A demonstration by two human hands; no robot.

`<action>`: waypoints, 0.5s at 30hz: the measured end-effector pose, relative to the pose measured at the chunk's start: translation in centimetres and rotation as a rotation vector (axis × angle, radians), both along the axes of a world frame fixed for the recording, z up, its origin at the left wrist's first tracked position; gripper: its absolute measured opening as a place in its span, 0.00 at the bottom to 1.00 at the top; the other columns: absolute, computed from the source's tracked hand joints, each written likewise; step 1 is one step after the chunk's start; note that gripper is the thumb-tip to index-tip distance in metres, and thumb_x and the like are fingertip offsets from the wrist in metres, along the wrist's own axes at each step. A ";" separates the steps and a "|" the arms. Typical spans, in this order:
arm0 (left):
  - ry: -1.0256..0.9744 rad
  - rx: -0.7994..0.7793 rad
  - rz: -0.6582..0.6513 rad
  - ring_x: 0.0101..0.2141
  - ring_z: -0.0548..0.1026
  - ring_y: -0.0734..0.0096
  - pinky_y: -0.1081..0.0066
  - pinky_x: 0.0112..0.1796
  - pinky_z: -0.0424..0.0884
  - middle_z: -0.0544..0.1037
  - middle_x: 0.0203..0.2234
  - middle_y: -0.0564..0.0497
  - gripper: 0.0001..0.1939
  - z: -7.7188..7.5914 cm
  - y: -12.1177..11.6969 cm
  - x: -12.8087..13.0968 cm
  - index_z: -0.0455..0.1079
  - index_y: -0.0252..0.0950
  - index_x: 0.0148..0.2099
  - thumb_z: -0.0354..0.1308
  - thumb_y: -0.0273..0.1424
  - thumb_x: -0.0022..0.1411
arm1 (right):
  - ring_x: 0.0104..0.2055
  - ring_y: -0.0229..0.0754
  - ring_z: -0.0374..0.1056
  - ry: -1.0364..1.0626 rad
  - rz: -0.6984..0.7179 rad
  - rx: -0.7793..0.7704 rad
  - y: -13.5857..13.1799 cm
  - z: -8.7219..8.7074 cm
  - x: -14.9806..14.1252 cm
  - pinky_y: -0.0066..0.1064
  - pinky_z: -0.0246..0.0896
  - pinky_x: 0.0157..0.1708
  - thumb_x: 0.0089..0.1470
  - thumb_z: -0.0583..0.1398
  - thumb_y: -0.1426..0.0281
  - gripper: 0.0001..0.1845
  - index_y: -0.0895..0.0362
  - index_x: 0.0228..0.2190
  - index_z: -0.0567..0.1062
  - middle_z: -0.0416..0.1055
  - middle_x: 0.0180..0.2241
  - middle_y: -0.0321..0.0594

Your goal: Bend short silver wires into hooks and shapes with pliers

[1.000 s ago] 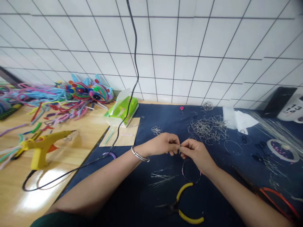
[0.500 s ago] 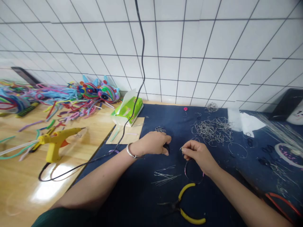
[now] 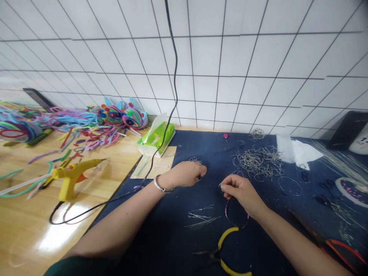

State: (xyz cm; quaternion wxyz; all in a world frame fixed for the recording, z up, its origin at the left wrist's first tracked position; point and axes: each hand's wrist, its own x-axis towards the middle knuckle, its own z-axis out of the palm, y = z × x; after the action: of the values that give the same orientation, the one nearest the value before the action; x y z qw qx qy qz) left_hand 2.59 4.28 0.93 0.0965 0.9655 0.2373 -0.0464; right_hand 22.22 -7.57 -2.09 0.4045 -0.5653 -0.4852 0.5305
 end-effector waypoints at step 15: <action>-0.144 0.131 0.260 0.32 0.69 0.71 0.73 0.34 0.62 0.71 0.31 0.50 0.10 -0.4 3.4 -0.9 0.66 0.36 0.38 0.44 0.25 0.57 | 0.24 0.34 0.64 -0.065 0.012 0.004 0.0 0.4 -0.1 0.26 0.60 0.26 0.46 0.57 0.66 0.07 0.58 0.27 0.70 0.67 0.22 0.34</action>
State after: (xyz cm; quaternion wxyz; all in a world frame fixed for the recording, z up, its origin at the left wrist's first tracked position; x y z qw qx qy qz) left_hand 1.73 7.70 0.53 0.0553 0.9317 0.3554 0.0516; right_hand 22.13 -7.62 -1.73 0.3865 -0.5786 -0.5026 0.5131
